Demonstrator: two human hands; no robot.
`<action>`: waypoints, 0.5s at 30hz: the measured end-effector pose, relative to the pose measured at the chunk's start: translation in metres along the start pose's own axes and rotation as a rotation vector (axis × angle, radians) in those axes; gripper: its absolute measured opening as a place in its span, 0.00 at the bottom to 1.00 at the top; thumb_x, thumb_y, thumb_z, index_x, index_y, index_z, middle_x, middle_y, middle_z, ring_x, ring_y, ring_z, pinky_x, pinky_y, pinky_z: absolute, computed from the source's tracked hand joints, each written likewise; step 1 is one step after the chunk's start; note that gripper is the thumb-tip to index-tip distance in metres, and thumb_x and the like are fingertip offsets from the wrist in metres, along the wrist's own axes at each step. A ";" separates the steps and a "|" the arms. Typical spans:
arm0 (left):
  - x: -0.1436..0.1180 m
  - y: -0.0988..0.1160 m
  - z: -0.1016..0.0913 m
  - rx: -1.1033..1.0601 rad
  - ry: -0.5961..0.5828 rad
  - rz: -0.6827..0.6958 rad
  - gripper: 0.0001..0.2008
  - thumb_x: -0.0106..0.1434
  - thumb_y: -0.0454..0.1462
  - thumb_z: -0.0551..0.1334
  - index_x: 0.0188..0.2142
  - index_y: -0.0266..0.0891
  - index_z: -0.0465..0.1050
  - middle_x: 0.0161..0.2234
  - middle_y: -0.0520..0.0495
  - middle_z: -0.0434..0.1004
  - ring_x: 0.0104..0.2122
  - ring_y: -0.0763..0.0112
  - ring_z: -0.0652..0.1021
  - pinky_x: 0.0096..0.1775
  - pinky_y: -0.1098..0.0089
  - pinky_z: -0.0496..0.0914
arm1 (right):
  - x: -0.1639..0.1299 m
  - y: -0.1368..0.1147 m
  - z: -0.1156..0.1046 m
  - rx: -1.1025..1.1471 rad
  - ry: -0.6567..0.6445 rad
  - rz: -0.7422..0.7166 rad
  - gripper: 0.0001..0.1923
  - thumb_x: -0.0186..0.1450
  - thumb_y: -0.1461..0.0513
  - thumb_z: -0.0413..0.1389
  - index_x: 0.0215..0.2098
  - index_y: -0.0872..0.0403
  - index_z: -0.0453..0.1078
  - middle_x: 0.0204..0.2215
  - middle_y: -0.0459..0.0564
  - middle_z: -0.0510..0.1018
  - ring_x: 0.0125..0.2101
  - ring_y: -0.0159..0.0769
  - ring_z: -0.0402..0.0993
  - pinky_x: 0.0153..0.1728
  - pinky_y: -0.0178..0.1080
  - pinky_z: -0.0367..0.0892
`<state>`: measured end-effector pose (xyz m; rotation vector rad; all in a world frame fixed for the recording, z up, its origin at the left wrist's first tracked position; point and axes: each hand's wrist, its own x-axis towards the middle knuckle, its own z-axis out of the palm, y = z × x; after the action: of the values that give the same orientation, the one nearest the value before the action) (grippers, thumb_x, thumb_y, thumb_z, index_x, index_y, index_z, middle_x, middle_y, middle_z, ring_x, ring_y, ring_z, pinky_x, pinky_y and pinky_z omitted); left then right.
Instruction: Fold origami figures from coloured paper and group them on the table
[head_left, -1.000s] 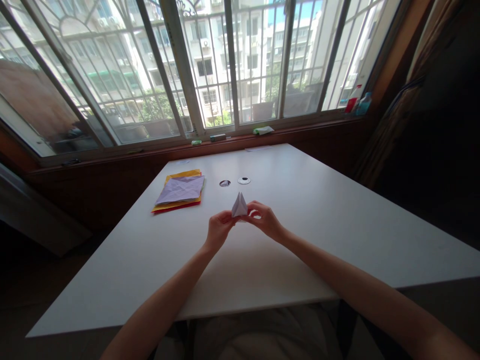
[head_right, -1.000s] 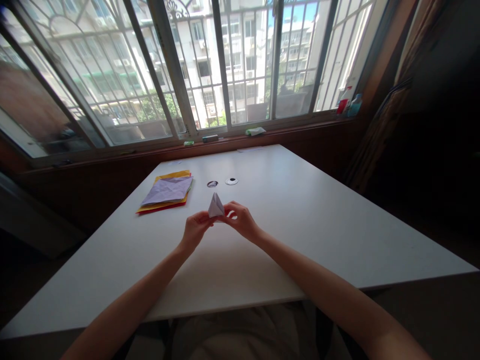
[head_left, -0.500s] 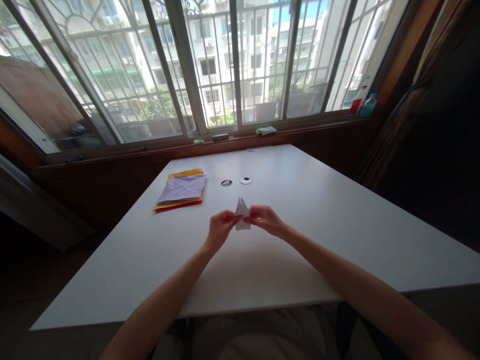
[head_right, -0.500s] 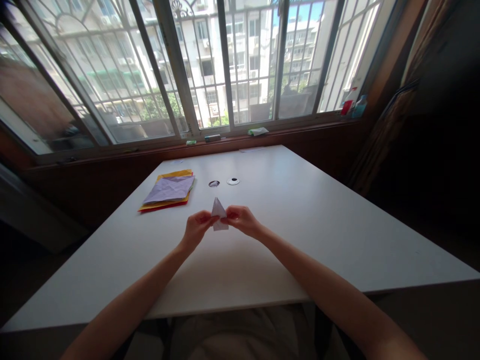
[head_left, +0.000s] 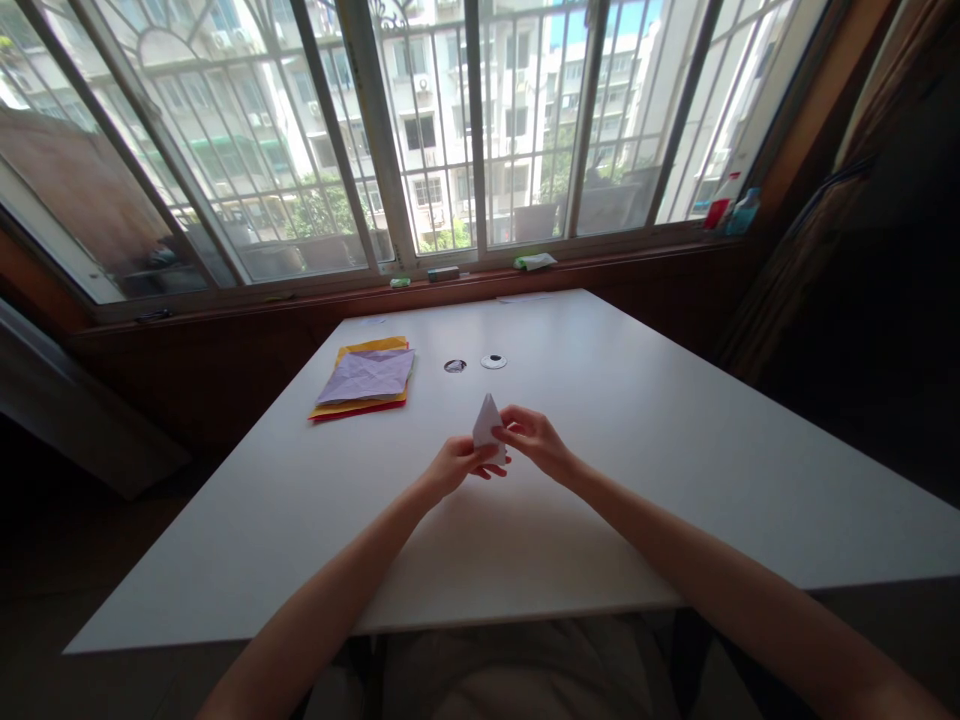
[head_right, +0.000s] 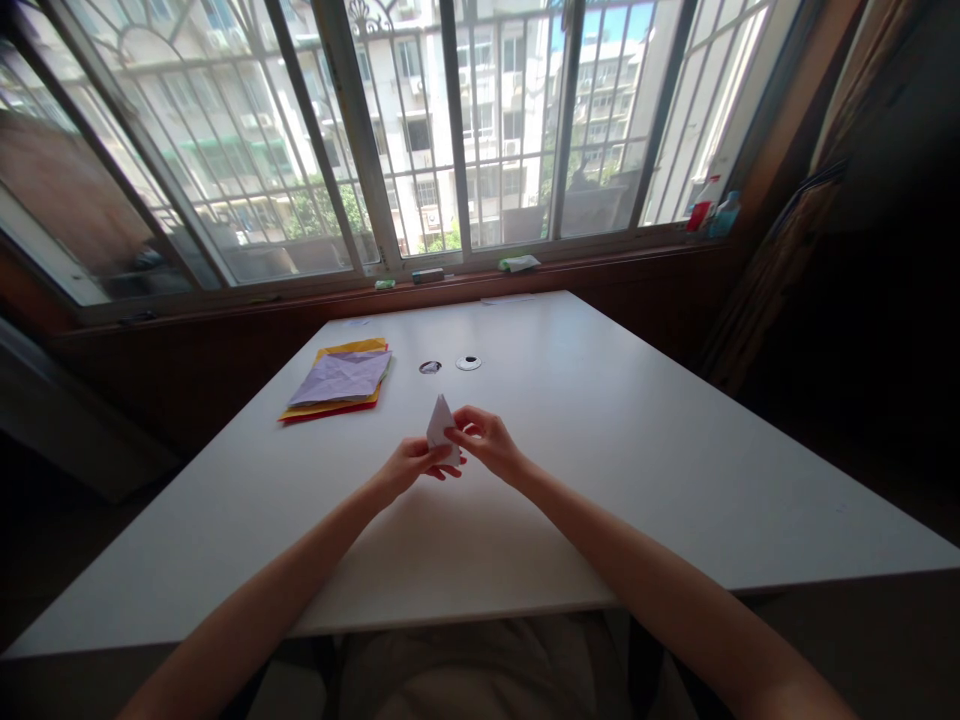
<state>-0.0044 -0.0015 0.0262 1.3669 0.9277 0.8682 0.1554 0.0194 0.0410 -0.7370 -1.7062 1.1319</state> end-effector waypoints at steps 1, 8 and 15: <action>0.000 -0.001 0.000 0.016 -0.016 0.003 0.19 0.53 0.46 0.60 0.34 0.31 0.72 0.34 0.37 0.76 0.28 0.65 0.77 0.28 0.71 0.67 | 0.000 0.000 0.000 0.046 -0.059 0.036 0.14 0.54 0.55 0.57 0.32 0.57 0.67 0.25 0.46 0.72 0.23 0.29 0.67 0.21 0.32 0.64; -0.004 -0.005 0.003 0.056 -0.143 -0.045 0.18 0.51 0.46 0.61 0.31 0.30 0.72 0.31 0.36 0.77 0.27 0.66 0.77 0.26 0.72 0.67 | 0.001 0.008 0.002 0.147 -0.268 0.175 0.19 0.55 0.54 0.56 0.38 0.58 0.70 0.26 0.49 0.75 0.18 0.27 0.67 0.17 0.31 0.64; -0.010 0.010 0.003 -0.011 -0.217 -0.117 0.19 0.53 0.46 0.60 0.34 0.30 0.72 0.32 0.36 0.76 0.27 0.67 0.77 0.28 0.72 0.67 | -0.002 0.004 0.000 -0.040 -0.200 0.043 0.19 0.60 0.53 0.50 0.43 0.55 0.69 0.33 0.51 0.77 0.19 0.27 0.69 0.19 0.31 0.66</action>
<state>-0.0056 -0.0114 0.0367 1.3533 0.8239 0.6219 0.1558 0.0192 0.0364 -0.7068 -1.8926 1.2386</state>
